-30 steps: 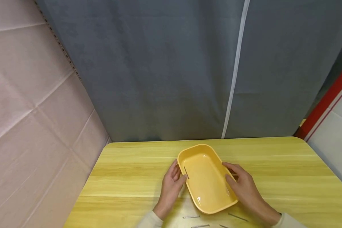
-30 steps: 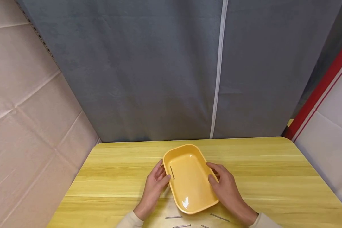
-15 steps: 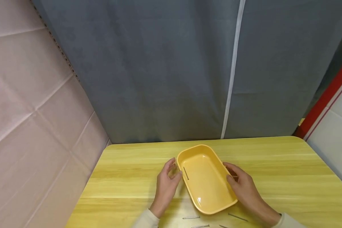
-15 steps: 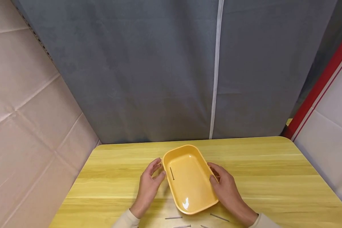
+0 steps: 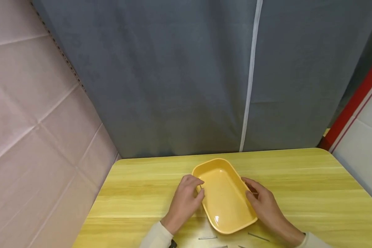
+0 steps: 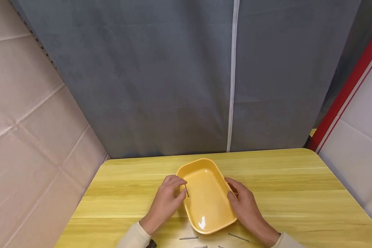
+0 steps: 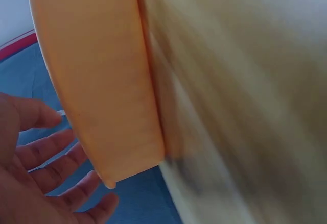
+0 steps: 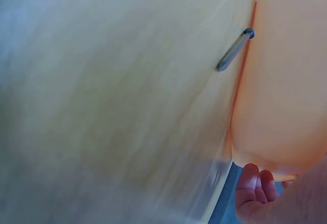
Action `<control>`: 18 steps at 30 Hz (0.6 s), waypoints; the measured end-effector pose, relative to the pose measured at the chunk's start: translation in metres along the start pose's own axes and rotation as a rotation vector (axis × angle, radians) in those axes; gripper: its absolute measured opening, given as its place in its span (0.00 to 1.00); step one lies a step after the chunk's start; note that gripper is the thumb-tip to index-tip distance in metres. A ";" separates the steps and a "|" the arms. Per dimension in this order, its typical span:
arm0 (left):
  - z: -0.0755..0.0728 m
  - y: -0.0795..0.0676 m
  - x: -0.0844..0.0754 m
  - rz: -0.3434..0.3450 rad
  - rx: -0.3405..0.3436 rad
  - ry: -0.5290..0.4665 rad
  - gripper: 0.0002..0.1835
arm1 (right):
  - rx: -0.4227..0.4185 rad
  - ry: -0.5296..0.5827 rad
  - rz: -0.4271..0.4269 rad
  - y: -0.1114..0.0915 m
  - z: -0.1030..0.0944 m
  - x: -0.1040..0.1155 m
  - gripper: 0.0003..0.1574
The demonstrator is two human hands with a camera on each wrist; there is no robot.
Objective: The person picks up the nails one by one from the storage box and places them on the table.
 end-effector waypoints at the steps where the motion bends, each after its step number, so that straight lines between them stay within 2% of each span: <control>1: 0.000 0.002 -0.001 0.025 0.010 0.028 0.09 | 0.001 0.001 0.004 0.000 0.000 0.000 0.28; 6: 0.000 0.008 -0.002 0.141 0.045 0.193 0.08 | 0.002 -0.011 0.020 0.001 0.000 -0.001 0.28; 13: 0.001 0.019 -0.008 0.361 0.084 0.516 0.05 | 0.004 -0.051 -0.013 0.001 0.001 -0.003 0.28; 18: 0.005 0.026 -0.013 0.480 0.106 0.622 0.08 | -0.010 -0.087 -0.048 0.000 0.000 -0.003 0.28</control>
Point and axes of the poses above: each hand's wrist, its own y-axis towards the middle knuckle, its own z-axis out of the palm, x = y × z, the point moved 1 cm from there along y, towards the middle knuckle, and after that the axes turned 13 degrees about y, right-handed, at the moved point
